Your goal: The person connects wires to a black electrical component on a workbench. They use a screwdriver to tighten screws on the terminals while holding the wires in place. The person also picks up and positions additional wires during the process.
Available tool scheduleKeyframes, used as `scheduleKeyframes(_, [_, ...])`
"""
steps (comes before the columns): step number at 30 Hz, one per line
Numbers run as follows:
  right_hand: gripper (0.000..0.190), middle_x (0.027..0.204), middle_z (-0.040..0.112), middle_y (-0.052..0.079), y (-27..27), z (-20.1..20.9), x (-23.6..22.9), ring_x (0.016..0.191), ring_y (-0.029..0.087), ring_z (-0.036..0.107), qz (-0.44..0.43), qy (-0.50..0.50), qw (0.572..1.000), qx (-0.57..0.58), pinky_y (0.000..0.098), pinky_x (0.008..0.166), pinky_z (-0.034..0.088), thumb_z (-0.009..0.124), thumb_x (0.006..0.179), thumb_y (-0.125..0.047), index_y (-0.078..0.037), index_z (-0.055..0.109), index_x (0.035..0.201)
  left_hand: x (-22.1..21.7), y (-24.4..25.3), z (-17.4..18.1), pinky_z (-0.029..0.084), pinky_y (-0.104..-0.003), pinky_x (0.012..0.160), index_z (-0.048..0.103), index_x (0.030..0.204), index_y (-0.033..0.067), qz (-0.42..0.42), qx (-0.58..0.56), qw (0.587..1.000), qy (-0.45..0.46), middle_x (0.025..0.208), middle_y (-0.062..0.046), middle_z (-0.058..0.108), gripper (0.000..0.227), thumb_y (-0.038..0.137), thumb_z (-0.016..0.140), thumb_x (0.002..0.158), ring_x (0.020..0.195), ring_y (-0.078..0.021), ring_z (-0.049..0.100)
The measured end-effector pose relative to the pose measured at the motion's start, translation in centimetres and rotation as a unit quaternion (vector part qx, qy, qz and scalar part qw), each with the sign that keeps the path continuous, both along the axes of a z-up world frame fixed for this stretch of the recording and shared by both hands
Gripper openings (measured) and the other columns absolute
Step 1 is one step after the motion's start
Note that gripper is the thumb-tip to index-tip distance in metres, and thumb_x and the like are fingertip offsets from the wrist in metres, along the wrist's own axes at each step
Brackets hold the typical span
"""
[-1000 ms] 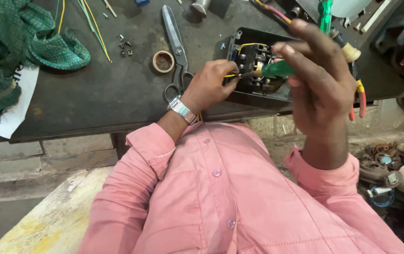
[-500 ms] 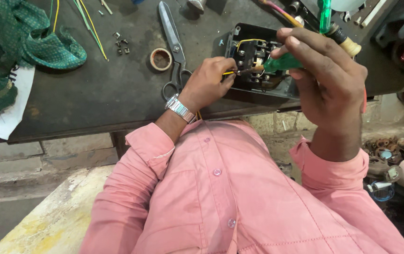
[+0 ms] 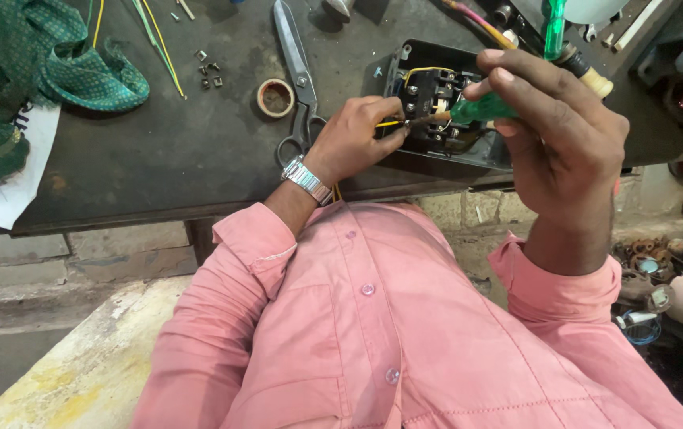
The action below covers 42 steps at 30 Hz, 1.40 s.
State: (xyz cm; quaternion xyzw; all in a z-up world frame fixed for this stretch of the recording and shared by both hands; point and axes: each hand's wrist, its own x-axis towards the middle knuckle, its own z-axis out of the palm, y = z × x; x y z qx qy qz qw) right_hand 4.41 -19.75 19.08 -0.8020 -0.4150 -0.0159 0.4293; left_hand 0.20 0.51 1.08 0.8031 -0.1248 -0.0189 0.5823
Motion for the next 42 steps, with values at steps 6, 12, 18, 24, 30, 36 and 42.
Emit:
scheduleKeyframes(6, [0.025,0.133,0.065,0.025,0.9,0.9,-0.4,0.110,0.031,0.074,-0.014,0.001,1.000,-0.019,0.0347,0.093,0.060,0.064,0.107,0.008,0.005,0.061,0.131,-0.1,-0.1,0.3,0.054,-0.046,0.077,0.068,0.101,0.0041,0.010,0.029,1.000,0.007,0.097,-0.018,0.071,0.024,0.023,0.076,0.088,0.091,-0.0400,0.068])
scheduleKeyframes(12, [0.027,0.131,0.064,0.028,1.2,1.8,-0.5,0.113,0.034,0.074,0.005,0.003,0.999,-0.042,0.0370,0.094,0.061,0.065,0.101,0.009,0.006,0.062,0.128,-0.2,-0.1,0.1,0.053,-0.048,0.078,0.067,0.102,0.0040,0.005,0.032,0.999,-0.003,0.097,-0.018,0.070,0.024,0.022,0.076,0.088,0.092,-0.0413,0.067])
scheduleKeyframes(18, [0.025,0.112,0.073,0.022,2.0,1.3,-0.1,0.089,0.030,0.073,0.001,-0.069,0.996,-0.059,0.0355,0.075,0.056,0.071,0.088,0.007,0.003,0.070,0.113,-0.2,-0.4,0.2,0.055,-0.046,0.081,0.068,0.105,0.0059,0.017,0.006,1.000,-0.020,0.099,-0.017,0.070,0.022,0.018,0.074,0.087,0.094,-0.0400,0.068])
scheduleKeyframes(24, [0.022,0.112,0.072,0.018,3.9,-1.3,-2.7,0.097,0.031,0.071,-0.195,-0.136,0.971,0.018,0.0348,0.079,0.056,0.079,0.100,0.002,0.000,0.071,0.120,-0.5,-0.6,-1.0,0.054,-0.046,0.080,0.067,0.100,0.0065,0.038,0.037,0.999,0.014,0.097,-0.017,0.070,0.020,0.020,0.075,0.088,0.093,-0.0403,0.067])
scheduleKeyframes(30, [0.020,0.080,0.068,0.010,3.4,-2.7,-0.2,0.071,0.022,0.066,0.092,0.248,0.937,0.228,0.0329,0.071,0.056,0.059,0.098,-0.015,-0.001,0.063,0.084,-1.2,-1.7,-1.7,0.051,-0.046,0.098,0.071,0.117,0.0072,0.094,0.057,0.994,0.010,0.121,-0.020,0.068,0.040,0.029,0.077,0.084,0.113,-0.0398,0.063])
scheduleKeyframes(36, [0.049,0.066,0.062,0.013,6.0,-2.3,7.7,0.062,0.027,0.062,0.496,0.451,0.728,0.146,0.0371,0.065,0.048,0.061,0.101,-0.037,-0.001,0.058,0.067,-1.0,-0.7,0.4,0.058,-0.045,0.086,0.071,0.106,0.0052,0.034,-0.009,0.991,0.130,0.104,-0.017,0.076,0.029,0.026,0.070,0.086,0.101,-0.0367,0.073])
scheduleKeyframes(42, [0.056,0.057,0.054,0.010,3.3,-6.3,6.8,0.052,0.027,0.054,0.424,0.437,0.775,0.171,0.0391,0.056,0.042,0.057,0.105,-0.036,-0.004,0.054,0.060,-0.4,-0.6,1.9,0.055,-0.047,0.085,0.070,0.106,0.0056,0.048,0.051,0.998,0.007,0.104,-0.018,0.072,0.025,0.022,0.072,0.087,0.099,-0.0407,0.068])
